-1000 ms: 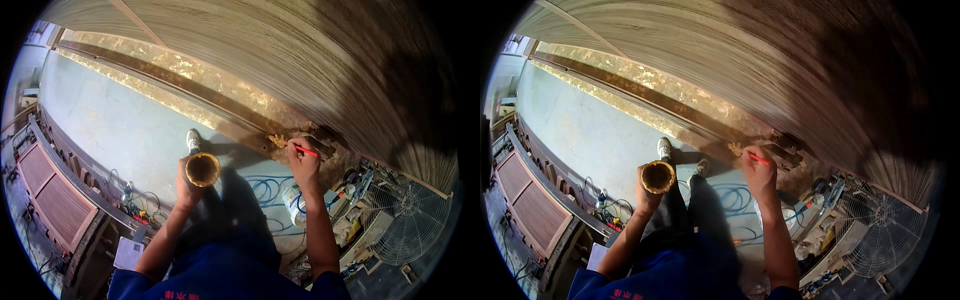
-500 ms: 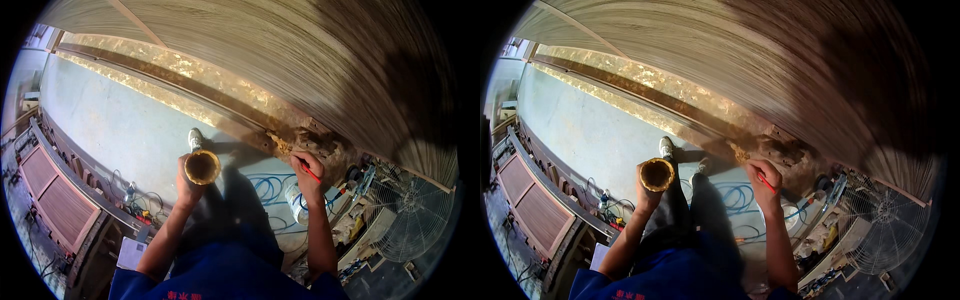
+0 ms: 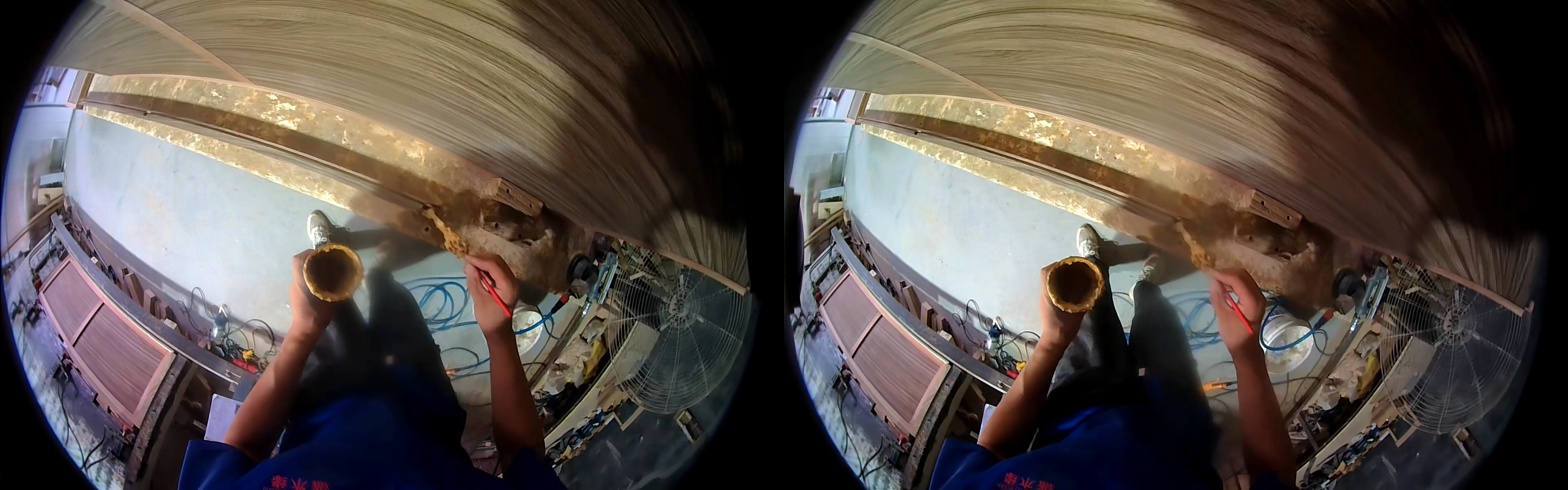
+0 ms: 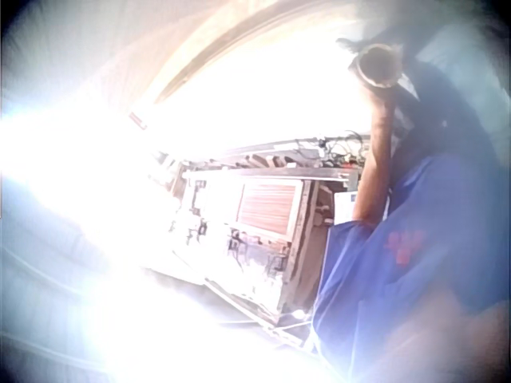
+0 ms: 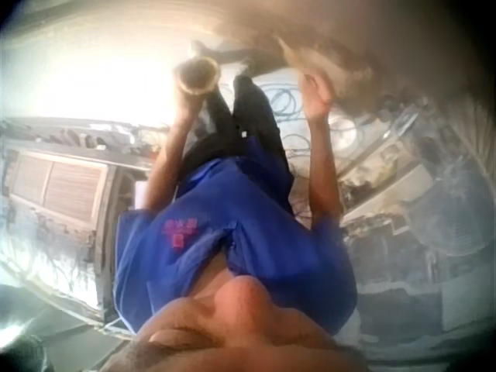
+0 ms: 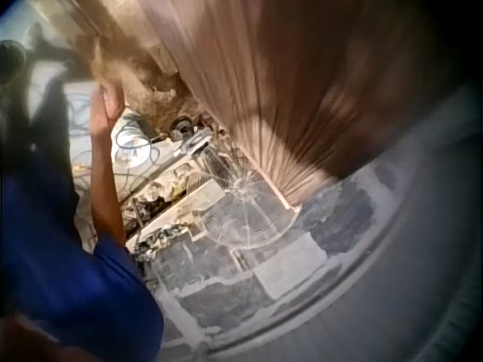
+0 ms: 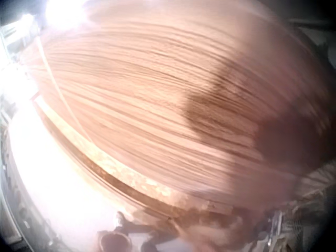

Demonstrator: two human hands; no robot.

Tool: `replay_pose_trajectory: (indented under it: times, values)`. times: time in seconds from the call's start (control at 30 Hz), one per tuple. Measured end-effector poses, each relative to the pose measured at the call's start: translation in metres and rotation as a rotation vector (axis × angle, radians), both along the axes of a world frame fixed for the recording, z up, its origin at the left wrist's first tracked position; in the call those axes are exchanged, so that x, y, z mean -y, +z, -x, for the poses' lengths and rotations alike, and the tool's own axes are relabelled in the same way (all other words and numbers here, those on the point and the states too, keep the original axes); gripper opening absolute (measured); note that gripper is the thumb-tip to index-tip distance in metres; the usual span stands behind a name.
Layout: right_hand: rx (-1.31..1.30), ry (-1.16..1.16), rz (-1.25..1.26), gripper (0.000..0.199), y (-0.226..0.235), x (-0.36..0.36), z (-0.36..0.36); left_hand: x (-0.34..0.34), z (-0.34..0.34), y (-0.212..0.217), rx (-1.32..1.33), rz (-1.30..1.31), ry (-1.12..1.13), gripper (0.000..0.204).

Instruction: The person assembles wooden panels by applying glue to the edges of wooden strips and joining them to a larger board. They use a hammer to tap the pieces into alignment and a brush to apply adhesive. The person handles multiple wooden components, including long strips and large flat boards, in a workshop environment.

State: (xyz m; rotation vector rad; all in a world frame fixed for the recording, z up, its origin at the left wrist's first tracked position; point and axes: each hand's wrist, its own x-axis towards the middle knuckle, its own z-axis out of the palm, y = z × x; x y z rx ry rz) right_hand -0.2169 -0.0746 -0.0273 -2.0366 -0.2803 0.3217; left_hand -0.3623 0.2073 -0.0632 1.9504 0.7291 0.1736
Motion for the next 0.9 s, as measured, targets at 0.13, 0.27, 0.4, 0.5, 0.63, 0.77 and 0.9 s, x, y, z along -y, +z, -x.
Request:
replay_pose_trajectory:
  times: [0.13, 0.27, 0.4, 0.5, 0.63, 0.77, 0.9]
  values:
    - [-0.061, -0.169, -0.043, 0.009, -0.001, 0.005, 0.003, 0.001, -0.004, 0.009, 0.000, -0.050, -0.098, 0.061]
    - [-0.063, -0.090, 0.004, 0.010, -0.010, -0.001, -0.009, 0.006, -0.005, 0.009, 0.013, -0.004, -0.035, 0.060]
    - [-0.079, -0.154, -0.031, 0.008, -0.006, 0.005, -0.005, 0.006, -0.007, 0.011, -0.007, -0.030, -0.032, 0.059]
    - [-0.023, -0.096, 0.022, 0.008, 0.005, -0.005, -0.008, 0.010, -0.001, 0.006, -0.018, -0.010, -0.033, 0.058]
    - [0.007, -0.067, 0.027, 0.009, 0.001, -0.010, -0.011, 0.013, -0.006, 0.009, -0.005, 0.000, -0.041, 0.057]
    - [0.038, -0.041, 0.065, 0.010, 0.007, -0.004, -0.013, 0.020, -0.002, 0.009, -0.012, 0.043, -0.041, 0.054]
    - [0.117, -0.022, -0.016, 0.011, 0.008, -0.013, -0.027, 0.030, -0.004, 0.015, -0.018, 0.008, -0.062, 0.054]
